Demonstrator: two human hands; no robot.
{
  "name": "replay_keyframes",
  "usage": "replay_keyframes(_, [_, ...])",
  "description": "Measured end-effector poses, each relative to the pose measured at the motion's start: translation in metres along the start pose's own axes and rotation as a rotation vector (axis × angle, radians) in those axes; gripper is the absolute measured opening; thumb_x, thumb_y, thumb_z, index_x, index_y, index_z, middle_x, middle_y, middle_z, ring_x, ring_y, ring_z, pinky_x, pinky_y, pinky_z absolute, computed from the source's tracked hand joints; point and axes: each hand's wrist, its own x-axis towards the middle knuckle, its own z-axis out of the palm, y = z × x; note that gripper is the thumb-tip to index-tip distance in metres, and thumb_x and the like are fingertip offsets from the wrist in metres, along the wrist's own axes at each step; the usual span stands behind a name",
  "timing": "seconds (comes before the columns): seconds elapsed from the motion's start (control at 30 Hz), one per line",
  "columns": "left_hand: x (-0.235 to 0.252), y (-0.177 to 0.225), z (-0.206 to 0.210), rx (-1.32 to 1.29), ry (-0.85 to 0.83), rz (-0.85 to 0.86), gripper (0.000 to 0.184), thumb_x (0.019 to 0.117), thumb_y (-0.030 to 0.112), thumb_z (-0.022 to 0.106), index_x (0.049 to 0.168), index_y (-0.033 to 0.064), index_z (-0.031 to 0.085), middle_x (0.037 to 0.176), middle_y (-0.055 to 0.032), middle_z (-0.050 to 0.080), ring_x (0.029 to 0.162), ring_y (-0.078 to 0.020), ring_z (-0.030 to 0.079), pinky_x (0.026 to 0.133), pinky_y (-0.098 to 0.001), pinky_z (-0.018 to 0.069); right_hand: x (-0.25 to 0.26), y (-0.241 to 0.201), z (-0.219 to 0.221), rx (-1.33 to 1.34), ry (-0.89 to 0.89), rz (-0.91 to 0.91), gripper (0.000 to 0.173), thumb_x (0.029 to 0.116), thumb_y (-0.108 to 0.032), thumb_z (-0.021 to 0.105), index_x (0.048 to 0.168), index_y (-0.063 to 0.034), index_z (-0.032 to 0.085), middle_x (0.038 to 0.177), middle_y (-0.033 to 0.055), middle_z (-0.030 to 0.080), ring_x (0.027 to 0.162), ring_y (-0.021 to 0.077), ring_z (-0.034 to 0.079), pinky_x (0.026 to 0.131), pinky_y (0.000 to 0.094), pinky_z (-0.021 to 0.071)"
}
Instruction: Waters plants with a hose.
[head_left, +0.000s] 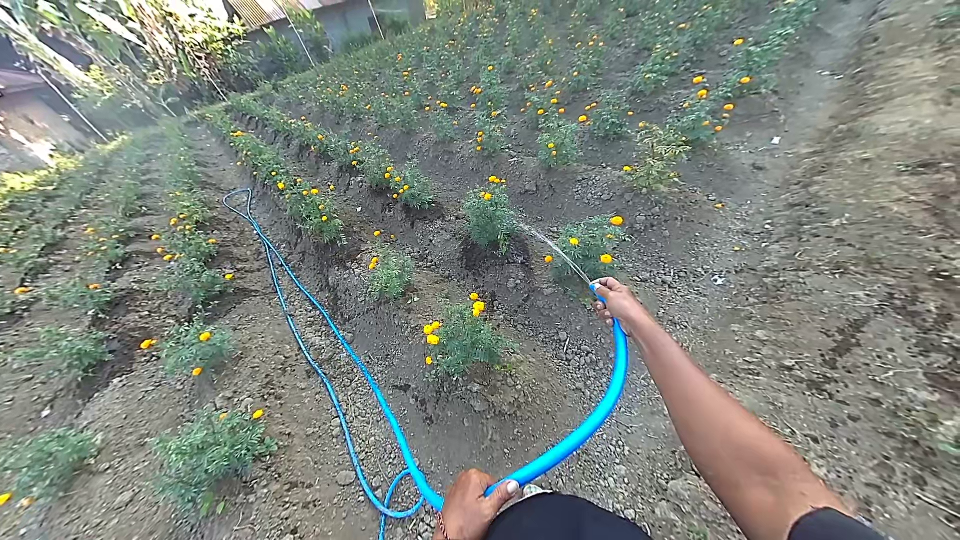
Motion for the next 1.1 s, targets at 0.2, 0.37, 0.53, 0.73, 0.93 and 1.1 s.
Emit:
replay_keyframes(0.2, [0.0,0.0,0.002,0.012,0.002,0.013,0.072,0.099,0.066,0.042,0.06,0.0069,0.051,0.055,-0.002,0.045,0.054,-0.0194,0.048,0.056,-0.0453,0.0415,-0.001,0.007,-0.006,-0.007,0.031,0.016,0.022,0.1134,-0.024,0.039,0.126,-0.0101,0.051,0.073,-0.0002,0.043,0.044,0.0063,0.036,0.039,0.021,0.0339])
replay_keyframes(0.37, [-0.001,0.003,0.003,0.035,0.006,0.017,0.071,0.0997,0.064,0.043,0.061,0.0049,0.054,0.056,-0.0042,0.047,0.056,-0.0212,0.051,0.058,-0.0468,0.0425,-0.004,0.018,-0.012,-0.056,0.054,0.058,0.023,0.1129,-0.023,0.041,0.128,-0.0104,0.052,0.073,-0.0003,0.041,0.045,0.0072,0.037,0.042,0.0222,0.0349])
replay_keyframes(0.53, [0.0,0.003,0.005,0.049,0.008,0.035,0.071,0.1004,0.063,0.042,0.06,0.0048,0.053,0.056,-0.0045,0.047,0.056,-0.0213,0.051,0.058,-0.0467,0.0426,-0.004,0.025,-0.016,-0.045,0.059,0.073,0.022,0.1129,-0.023,0.041,0.127,-0.0098,0.052,0.074,-0.0004,0.041,0.046,0.0069,0.037,0.042,0.0218,0.0348])
replay_keyframes(0.73, [0.001,0.003,0.006,0.058,0.002,0.034,0.072,0.1001,0.064,0.042,0.06,0.0051,0.052,0.056,-0.0046,0.047,0.056,-0.0217,0.051,0.058,-0.0467,0.0427,-0.006,0.026,-0.02,-0.036,0.054,0.078,0.022,0.1132,-0.023,0.04,0.127,-0.0103,0.051,0.073,-0.0007,0.041,0.045,0.0064,0.036,0.041,0.021,0.0341])
replay_keyframes(0.93, [0.001,0.002,0.007,0.056,-0.008,0.012,0.073,0.0994,0.066,0.041,0.06,0.0053,0.053,0.056,-0.0045,0.047,0.056,-0.0216,0.051,0.057,-0.0469,0.0429,-0.005,0.035,-0.022,-0.064,0.07,0.1,0.023,0.1129,-0.023,0.04,0.128,-0.0105,0.052,0.074,-0.0005,0.042,0.046,0.0068,0.037,0.042,0.0218,0.0343])
replay_keyframes(1.1, [0.0,0.001,0.007,0.065,-0.007,0.028,0.073,0.1001,0.064,0.042,0.061,0.0039,0.054,0.056,-0.0061,0.049,0.057,-0.0233,0.053,0.058,-0.0484,0.0435,-0.005,0.045,-0.023,-0.06,0.082,0.143,0.023,0.1131,-0.023,0.04,0.128,-0.0109,0.051,0.074,-0.0004,0.041,0.046,0.0068,0.036,0.042,0.0216,0.0343])
